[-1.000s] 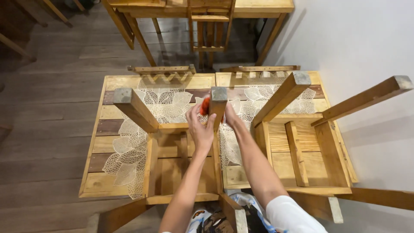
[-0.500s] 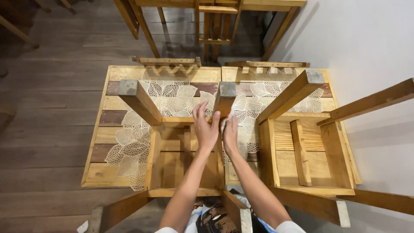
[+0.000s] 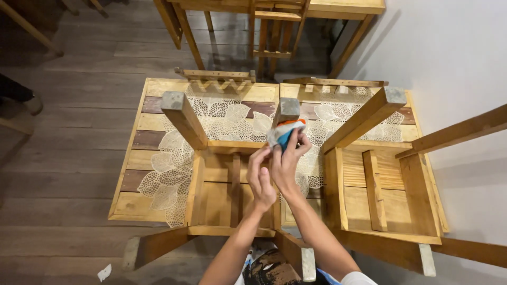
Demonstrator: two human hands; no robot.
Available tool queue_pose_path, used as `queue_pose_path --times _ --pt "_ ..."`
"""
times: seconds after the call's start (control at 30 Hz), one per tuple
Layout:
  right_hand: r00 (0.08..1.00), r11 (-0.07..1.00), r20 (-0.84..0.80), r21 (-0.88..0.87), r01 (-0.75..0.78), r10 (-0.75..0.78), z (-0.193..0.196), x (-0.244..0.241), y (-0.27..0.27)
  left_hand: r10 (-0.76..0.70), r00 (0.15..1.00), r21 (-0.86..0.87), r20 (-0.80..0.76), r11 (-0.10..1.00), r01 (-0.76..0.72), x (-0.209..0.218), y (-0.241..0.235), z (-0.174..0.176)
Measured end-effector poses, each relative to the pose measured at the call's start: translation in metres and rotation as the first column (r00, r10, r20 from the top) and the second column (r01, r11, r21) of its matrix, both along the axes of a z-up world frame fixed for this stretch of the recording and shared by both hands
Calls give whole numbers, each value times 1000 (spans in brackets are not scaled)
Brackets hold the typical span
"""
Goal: Sanding and cleaning the legs and frame of a wooden stool.
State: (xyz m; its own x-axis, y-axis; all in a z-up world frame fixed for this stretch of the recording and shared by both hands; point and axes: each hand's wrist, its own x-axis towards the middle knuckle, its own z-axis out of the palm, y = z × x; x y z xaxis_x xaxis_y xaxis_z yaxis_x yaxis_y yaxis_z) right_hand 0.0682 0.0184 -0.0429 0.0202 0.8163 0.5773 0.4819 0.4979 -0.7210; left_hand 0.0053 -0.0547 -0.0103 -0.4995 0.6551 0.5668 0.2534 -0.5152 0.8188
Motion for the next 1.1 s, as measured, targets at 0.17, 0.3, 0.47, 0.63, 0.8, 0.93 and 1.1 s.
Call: queue_pose_path --times 0.17,0.3,0.47,0.63,0.8,0.93,1.1 --pt "1000 1000 8 0 17 -17 25 4 0 22 995 -7 -95 1000 -23 1 0 5" --pt "992 994 -57 19 -112 112 32 9 -2 -88 991 -43 -98 996 84 2 10 4" --pt "959 971 -161 4 -237 235 20 25 -4 -173 984 -149 -45 975 165 -4 44 -11" --pt "966 993 -243 -57 -100 83 29 31 7 -283 959 -214 14 936 279 -5 78 9" --pt "919 912 -346 -286 -295 189 13 34 10 -240 967 -162 82 955 250 -4 108 -5" --pt "922 883 -348 -361 -299 170 5 34 7 -236 968 -162 89 955 248 0 108 -39" --pt "896 847 -383 -377 -374 226 -3 40 8 -230 937 -395 264 860 322 -4 101 -100"
